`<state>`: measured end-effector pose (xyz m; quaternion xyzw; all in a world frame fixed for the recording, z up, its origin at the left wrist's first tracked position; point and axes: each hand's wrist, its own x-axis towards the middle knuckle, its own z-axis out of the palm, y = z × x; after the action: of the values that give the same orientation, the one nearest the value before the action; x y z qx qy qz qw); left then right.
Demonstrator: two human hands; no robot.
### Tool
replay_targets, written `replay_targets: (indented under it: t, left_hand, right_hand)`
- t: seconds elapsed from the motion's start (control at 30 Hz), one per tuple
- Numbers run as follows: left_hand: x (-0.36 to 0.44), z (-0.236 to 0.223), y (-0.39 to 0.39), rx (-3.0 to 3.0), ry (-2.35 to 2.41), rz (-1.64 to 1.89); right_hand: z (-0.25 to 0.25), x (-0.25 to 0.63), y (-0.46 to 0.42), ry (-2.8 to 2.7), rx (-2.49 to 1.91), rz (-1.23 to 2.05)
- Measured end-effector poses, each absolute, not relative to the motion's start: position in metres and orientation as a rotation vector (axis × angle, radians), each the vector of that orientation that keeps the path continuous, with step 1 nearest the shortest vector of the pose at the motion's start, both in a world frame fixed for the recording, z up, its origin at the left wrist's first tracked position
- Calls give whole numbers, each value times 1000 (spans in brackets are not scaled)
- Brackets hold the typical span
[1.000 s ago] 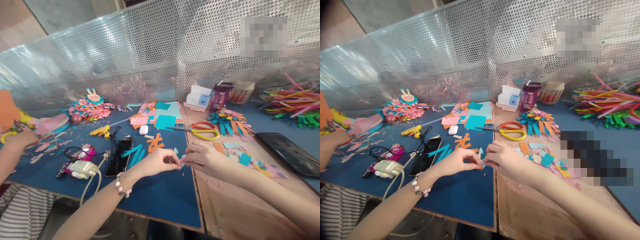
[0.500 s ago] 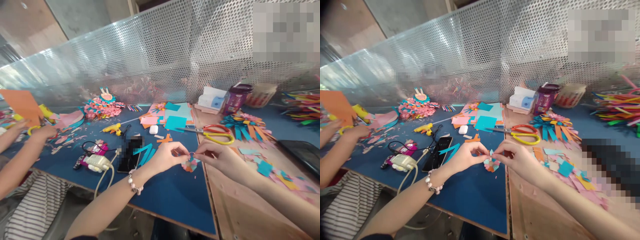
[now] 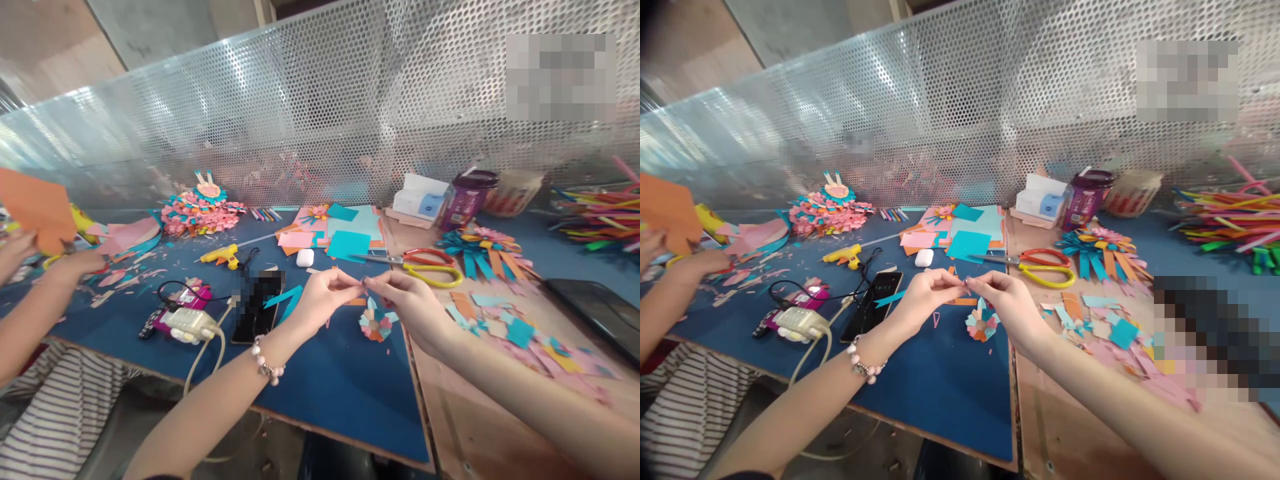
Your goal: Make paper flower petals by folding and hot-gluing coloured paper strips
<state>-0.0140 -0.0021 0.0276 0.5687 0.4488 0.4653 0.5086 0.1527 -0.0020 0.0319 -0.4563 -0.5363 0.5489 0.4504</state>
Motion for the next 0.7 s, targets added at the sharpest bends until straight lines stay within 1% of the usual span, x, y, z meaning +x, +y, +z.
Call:
replay_targets:
  t: [0.33, 0.57, 0.7]
  left_hand:
    - [-15, 28, 0, 1258, 1090, 1149]
    - [-15, 26, 0, 1237, 1058, 1166]
    - [-15, 25, 1, 1209, 1076, 1163]
  right_hand:
    - [25, 145, -3, -1229, -1150, 1358]
    - [26, 144, -7, -1117, -1157, 1494]
    - [22, 143, -10, -1072, -1125, 1503]
